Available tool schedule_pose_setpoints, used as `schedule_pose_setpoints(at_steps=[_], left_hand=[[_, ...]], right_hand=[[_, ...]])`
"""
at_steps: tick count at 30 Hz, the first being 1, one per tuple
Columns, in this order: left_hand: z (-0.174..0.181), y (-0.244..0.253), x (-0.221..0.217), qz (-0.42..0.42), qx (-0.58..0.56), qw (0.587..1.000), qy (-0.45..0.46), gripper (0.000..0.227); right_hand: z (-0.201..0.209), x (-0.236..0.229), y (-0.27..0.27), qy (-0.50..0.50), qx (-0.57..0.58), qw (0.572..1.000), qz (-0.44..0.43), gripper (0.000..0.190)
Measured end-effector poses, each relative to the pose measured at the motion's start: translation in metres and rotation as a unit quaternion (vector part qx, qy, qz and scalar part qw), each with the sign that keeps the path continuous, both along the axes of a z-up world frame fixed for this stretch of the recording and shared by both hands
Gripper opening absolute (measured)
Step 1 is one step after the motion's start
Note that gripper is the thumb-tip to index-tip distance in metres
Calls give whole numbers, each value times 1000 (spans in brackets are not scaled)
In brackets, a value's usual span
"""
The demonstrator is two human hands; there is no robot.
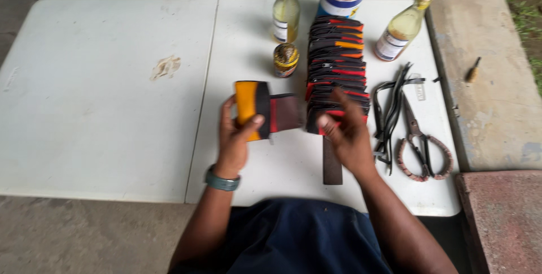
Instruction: The person holds leather wallet components, folds the leather edges, inserts a leather divider, and aligns the pieces for assembly by hand.
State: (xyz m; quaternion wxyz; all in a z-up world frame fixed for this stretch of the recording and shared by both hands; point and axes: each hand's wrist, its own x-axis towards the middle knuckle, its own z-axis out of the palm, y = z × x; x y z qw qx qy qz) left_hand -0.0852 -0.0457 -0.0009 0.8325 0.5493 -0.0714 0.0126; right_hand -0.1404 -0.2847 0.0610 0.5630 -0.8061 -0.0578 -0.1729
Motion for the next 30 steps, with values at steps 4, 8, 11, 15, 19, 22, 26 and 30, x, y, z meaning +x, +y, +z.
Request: schedule_pose_setpoints(at_steps=[4, 8, 11, 15, 19, 22, 26, 30], left_hand=[[-23, 34, 35, 62, 98, 993, 34, 67], [-21, 38, 60, 86, 170, 978, 86, 70], [-11, 43, 61, 113, 313, 934, 129, 70], [-8, 50, 59, 205, 470, 859, 14, 68], [1, 49, 47, 311, 491, 800, -150, 55], [13, 38, 35, 306, 431, 829, -184, 38], [27, 11, 16, 242, 382, 863, -225, 31], [35, -11, 5, 187, 369, 875, -253, 28]], right_hand=[[22, 64, -58, 26, -219, 959, -176, 48], [2, 171, -89, -11, -310, 932, -189, 52], [-21, 235, -97, 60, -350, 913, -198, 53], [-31, 269, -95, 208, -322, 901, -202, 43], [-32, 276, -100, 209, -341, 889, -222, 40], [-41, 283, -113, 182, -392, 876, -215, 36], [-39, 290, -117, 212, -437, 856, -178, 28], [-36, 267, -99, 134, -380, 886, -228, 23]])
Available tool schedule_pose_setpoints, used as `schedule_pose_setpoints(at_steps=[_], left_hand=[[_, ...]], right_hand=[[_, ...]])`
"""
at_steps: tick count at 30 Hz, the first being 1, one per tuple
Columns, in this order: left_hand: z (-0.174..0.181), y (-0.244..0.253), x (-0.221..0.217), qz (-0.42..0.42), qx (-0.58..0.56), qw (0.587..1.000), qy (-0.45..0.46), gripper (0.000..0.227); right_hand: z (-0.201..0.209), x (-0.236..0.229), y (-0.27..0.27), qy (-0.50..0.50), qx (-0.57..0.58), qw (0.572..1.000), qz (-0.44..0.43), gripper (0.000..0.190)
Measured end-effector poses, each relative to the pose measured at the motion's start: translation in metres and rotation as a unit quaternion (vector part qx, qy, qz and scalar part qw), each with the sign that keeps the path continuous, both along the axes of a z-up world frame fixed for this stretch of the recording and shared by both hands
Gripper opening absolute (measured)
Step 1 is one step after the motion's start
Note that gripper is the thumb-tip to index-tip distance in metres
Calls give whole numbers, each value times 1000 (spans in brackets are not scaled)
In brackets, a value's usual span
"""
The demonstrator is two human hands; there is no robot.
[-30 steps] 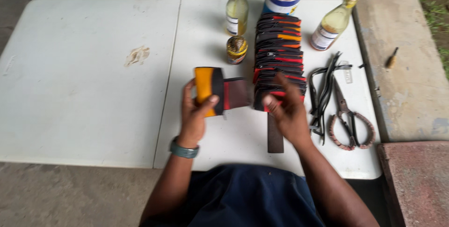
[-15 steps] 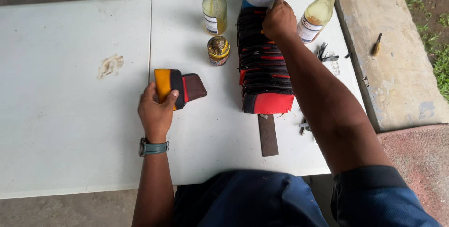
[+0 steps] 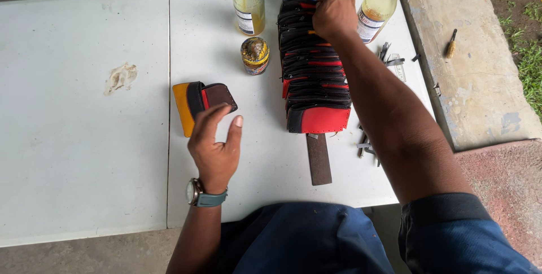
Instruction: The person holds leather wallet components, folds the leather edges, inserts a leather divider, and aligns the pieces for assembly by hand.
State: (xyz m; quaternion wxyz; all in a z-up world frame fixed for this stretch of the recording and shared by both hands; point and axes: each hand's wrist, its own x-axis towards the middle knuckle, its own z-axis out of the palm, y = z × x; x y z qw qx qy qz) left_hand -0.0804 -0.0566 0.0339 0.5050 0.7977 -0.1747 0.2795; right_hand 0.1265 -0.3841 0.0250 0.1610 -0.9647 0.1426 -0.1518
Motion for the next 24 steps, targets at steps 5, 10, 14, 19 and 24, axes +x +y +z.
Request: schedule_pose_setpoints(at_steps=[5, 10, 14, 19, 24], left_hand=[[-4, -25, -7, -49, 19, 998, 28, 28], [-10, -38, -10, -97, 30, 993, 61, 27], [-6, -41, -10, -100, 35, 993, 59, 27], [1, -47, -4, -86, -27, 994, 55, 30], [9, -75, 1, -144, -48, 983, 103, 39]], right_hand=[[-2, -21, 4, -132, 11, 990, 41, 19], [7, -32, 0, -251, -22, 961, 111, 14], [41, -54, 5, -328, -4, 935, 136, 12], [66, -119, 26, -328, 170, 922, 119, 13], [59, -156, 32, -293, 379, 874, 77, 22]])
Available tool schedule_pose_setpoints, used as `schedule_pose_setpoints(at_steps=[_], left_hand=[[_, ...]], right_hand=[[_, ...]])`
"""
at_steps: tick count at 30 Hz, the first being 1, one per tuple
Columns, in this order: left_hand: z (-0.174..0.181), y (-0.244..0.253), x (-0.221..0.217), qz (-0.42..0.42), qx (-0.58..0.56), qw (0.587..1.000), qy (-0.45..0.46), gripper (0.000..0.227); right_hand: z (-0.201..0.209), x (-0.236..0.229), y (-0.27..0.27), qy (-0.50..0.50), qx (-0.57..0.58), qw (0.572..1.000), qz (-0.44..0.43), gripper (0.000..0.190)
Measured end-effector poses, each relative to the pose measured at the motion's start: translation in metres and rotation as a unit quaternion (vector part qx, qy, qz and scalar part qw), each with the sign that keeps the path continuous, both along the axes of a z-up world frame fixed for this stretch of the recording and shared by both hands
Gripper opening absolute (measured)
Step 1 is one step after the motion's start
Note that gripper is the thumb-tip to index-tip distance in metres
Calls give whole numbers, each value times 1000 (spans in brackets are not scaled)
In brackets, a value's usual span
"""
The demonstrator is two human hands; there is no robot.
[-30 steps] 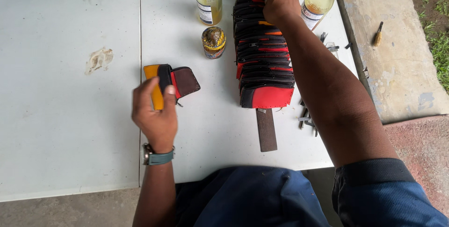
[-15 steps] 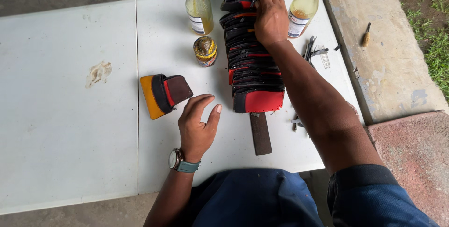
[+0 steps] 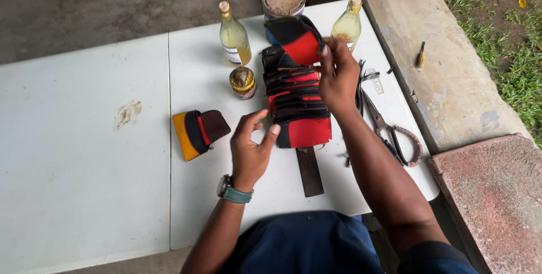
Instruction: The person holds leather wallet components, folds the leather edges, inserts a leather divider, and aligns the pieces for assembly by hand.
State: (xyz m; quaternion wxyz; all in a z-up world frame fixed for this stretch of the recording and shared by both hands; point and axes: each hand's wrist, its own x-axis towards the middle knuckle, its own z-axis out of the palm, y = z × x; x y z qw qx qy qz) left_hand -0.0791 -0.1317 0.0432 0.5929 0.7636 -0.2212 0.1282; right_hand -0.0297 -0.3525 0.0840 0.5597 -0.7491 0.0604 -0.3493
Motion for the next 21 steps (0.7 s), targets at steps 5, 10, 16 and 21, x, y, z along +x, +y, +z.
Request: schedule_pose_setpoints(at_steps=[5, 10, 16, 21], left_hand=[[21, -22, 11, 16, 19, 996, -84, 53], [24, -53, 27, 20, 117, 972, -204, 64], [-7, -59, 47, 28, 70, 976, -204, 22], [-21, -53, 44, -13, 157, 962, -225, 21]], right_hand=[[-17, -27, -8, -43, 152, 983, 89, 24], [-31, -64, 2, -24, 167, 979, 113, 23], [-7, -81, -22, -158, 403, 897, 85, 10], [12, -112, -41, -121, 325, 931, 113, 17]])
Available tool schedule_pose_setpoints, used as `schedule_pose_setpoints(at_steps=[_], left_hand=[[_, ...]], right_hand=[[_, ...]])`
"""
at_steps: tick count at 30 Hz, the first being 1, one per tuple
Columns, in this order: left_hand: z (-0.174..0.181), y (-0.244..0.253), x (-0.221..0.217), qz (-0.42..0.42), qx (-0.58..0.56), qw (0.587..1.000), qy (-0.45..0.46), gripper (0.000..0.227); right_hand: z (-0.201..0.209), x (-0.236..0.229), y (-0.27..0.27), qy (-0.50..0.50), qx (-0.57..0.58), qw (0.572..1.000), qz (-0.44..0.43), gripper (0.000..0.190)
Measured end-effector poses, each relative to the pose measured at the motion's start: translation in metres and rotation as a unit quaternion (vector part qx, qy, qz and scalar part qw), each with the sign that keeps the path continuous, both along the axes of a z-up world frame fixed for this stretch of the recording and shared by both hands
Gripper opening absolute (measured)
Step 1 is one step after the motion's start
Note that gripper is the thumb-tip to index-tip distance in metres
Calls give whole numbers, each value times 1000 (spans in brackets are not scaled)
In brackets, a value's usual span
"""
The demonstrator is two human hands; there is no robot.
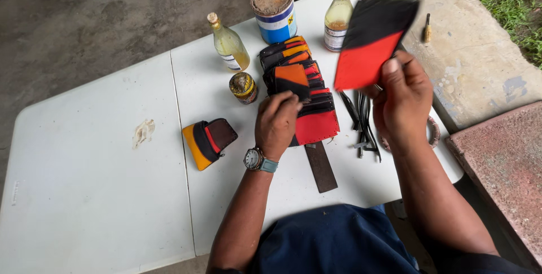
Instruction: The person holds leather wallet components, folds the leather edges, inserts a leather divider, and aligns the pieces for assembly by hand.
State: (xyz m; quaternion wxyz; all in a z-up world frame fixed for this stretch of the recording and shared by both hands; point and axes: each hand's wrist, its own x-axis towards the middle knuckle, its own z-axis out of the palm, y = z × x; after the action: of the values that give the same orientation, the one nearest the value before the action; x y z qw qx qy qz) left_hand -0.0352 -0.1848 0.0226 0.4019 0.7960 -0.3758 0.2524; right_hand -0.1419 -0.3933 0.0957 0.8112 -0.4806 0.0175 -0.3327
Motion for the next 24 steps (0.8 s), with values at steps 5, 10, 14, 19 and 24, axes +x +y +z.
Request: schedule_pose_setpoints(at_steps=[5, 10, 14, 19, 24], left_hand=[[1, 23, -11, -107, 14, 988, 112, 71], [17, 37, -32, -319, -359, 792, 377, 68], [25, 38, -46, -266, -318, 807, 420, 41], [25, 38, -51, -230, -340, 818, 404, 29], [22, 36, -51, -202, -456, 764, 410, 22]], right_hand=[[-40, -16, 26, 111, -21, 992, 57, 22], [-53, -23, 57, 195, -90, 968, 128, 29], [-54, -25, 76, 211, -125, 955, 166, 29], [-41, -36, 66, 229, -338, 906, 115, 19], [-27, -52, 73, 130, -510, 846, 90, 15]])
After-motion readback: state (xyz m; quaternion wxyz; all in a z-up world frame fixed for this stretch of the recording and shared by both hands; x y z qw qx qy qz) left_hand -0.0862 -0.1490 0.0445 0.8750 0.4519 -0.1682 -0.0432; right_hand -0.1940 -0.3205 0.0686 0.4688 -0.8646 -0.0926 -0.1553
